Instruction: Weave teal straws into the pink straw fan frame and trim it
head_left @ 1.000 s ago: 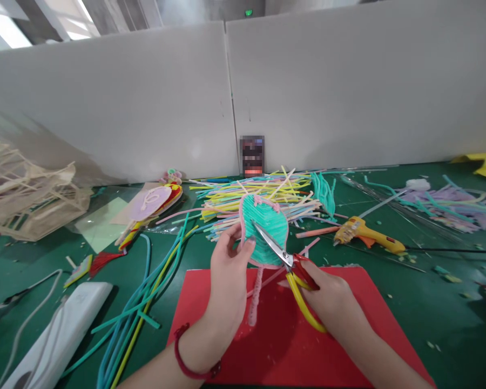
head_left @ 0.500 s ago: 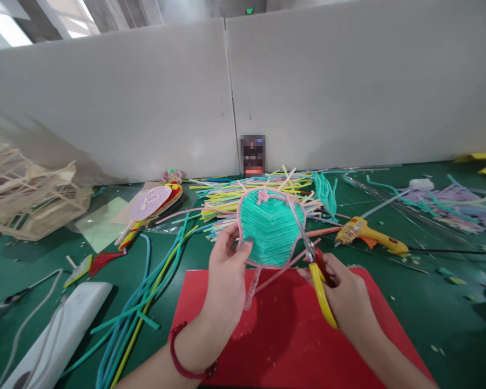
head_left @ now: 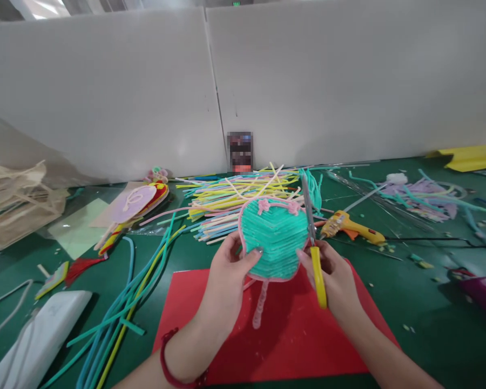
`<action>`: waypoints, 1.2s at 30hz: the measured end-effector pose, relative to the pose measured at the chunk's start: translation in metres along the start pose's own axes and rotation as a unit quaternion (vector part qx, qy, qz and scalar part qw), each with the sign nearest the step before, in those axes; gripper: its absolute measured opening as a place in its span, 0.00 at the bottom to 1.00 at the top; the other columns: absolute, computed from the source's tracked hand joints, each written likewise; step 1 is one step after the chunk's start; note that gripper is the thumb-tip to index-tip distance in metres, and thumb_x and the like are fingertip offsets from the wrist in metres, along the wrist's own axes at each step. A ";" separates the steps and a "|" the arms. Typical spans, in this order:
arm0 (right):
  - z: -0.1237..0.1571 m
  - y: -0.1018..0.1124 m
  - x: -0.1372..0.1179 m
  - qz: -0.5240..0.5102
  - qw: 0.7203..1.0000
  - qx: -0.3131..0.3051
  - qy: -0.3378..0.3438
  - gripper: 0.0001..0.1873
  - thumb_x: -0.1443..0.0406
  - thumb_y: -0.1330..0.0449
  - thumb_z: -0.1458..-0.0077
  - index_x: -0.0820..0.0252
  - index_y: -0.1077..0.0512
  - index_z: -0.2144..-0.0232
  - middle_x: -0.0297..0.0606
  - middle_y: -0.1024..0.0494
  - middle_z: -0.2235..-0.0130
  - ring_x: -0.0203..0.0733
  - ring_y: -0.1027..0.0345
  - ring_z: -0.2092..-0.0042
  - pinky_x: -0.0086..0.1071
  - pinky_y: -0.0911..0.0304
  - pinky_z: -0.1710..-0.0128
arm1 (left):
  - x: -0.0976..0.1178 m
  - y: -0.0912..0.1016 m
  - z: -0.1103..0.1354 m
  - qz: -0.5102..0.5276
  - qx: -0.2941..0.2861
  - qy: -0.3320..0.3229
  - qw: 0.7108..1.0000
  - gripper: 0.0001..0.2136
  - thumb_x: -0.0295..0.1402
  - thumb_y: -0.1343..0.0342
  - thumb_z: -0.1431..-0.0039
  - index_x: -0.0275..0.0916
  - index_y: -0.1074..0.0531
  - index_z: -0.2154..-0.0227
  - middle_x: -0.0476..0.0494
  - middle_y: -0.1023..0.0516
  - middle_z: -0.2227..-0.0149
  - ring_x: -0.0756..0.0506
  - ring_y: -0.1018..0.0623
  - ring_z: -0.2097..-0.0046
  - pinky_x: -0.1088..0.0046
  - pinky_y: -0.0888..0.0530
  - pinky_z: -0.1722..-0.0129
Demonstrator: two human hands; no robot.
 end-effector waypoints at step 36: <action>-0.001 0.006 0.008 0.457 0.816 -0.059 0.349 0.14 0.63 0.44 0.57 0.56 0.29 0.63 0.38 0.22 0.70 0.40 0.29 0.74 0.27 0.38 0.78 | 0.094 0.029 -0.004 -0.348 -0.013 -0.055 0.936 0.11 0.38 0.44 0.50 0.37 0.25 0.67 0.45 0.23 0.67 0.43 0.25 0.65 0.69 0.29 0.64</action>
Point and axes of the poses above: each hand's wrist, its own z-axis away from the middle knuckle, its own y-axis out of the back of the hand, x = y × z, the point moved 5 cm from there along -z, towards the middle knuckle
